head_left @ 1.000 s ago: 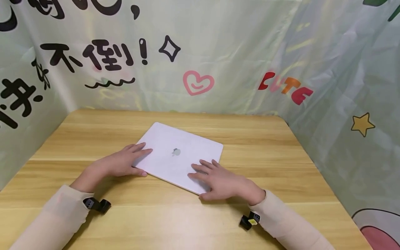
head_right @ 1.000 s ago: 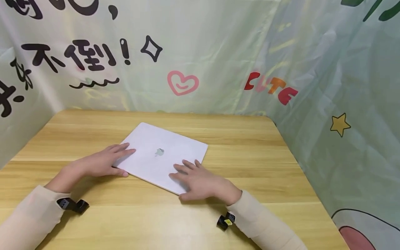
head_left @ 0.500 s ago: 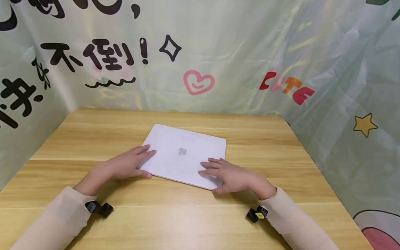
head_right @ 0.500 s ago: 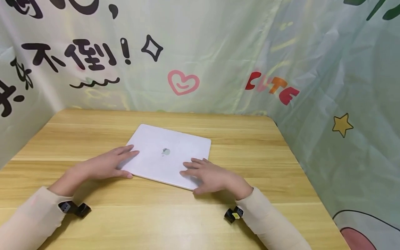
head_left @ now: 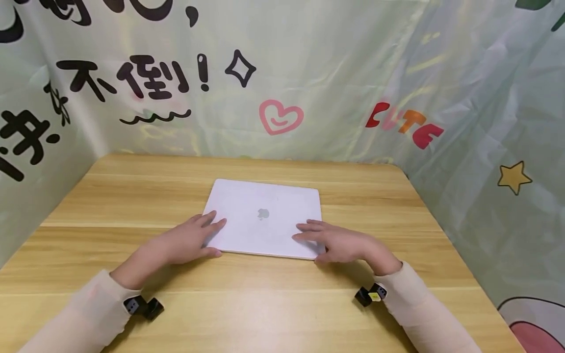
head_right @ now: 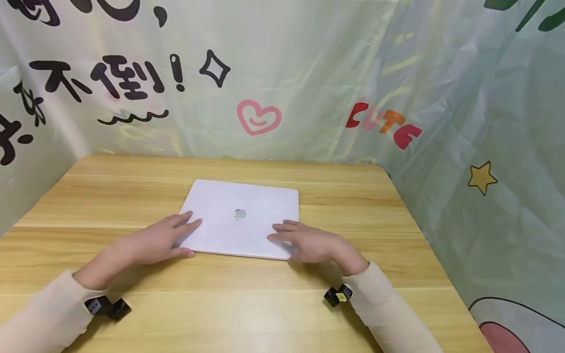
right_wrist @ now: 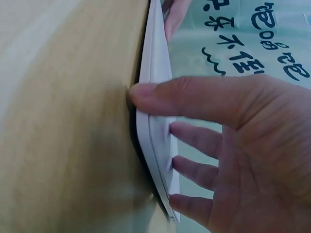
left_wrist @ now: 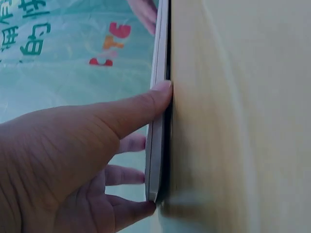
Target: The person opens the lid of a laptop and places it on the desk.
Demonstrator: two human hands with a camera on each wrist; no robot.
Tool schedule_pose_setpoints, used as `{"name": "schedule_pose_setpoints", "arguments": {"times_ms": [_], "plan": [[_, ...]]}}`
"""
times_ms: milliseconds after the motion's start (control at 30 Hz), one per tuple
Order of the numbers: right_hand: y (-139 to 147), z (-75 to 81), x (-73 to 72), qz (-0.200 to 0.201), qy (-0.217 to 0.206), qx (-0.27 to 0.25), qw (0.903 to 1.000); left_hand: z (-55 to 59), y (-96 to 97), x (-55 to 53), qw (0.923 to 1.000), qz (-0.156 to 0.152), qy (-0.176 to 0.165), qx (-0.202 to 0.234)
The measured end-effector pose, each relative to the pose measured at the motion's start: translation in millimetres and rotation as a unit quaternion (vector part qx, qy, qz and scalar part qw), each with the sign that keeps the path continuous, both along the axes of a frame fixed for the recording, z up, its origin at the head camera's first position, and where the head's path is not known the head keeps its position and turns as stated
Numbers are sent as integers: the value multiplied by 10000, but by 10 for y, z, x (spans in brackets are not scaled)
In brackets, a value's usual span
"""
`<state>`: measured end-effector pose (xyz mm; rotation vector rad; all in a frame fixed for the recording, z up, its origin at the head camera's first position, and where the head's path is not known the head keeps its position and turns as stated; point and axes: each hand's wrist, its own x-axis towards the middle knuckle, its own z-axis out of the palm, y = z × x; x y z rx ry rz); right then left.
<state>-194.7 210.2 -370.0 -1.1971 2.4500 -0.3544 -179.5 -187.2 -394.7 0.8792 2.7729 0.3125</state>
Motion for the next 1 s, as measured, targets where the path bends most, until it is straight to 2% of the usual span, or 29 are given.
{"name": "schedule_pose_setpoints", "arguments": {"times_ms": [200, 367, 433, 533, 667, 767, 1000], "plan": [[58, 6, -47, -206, -88, 134, 9997, 16, 94, 83, 9999, 42, 106, -114], [61, 15, -30, -461, -160, 246, 9985, 26, 144, 145, 9996, -5, 186, -196], [39, 27, -7, -551, 5, 281, 9981, 33, 158, 159, 9994, -55, 256, -220], [-40, 40, 31, -493, 503, 181, 9973, 53, 153, 160, 9993, -80, 305, -190], [-213, 45, 65, -74, 1422, -200, 9896, 34, 71, 133, 9996, -71, 275, -27], [-339, 25, 76, 181, 1898, -453, 9806, -6, -25, 102, 9993, -198, 266, 174], [-543, -71, 73, 490, 2154, -660, 9731, -91, -171, 15, 9961, -403, 130, 768]]}}
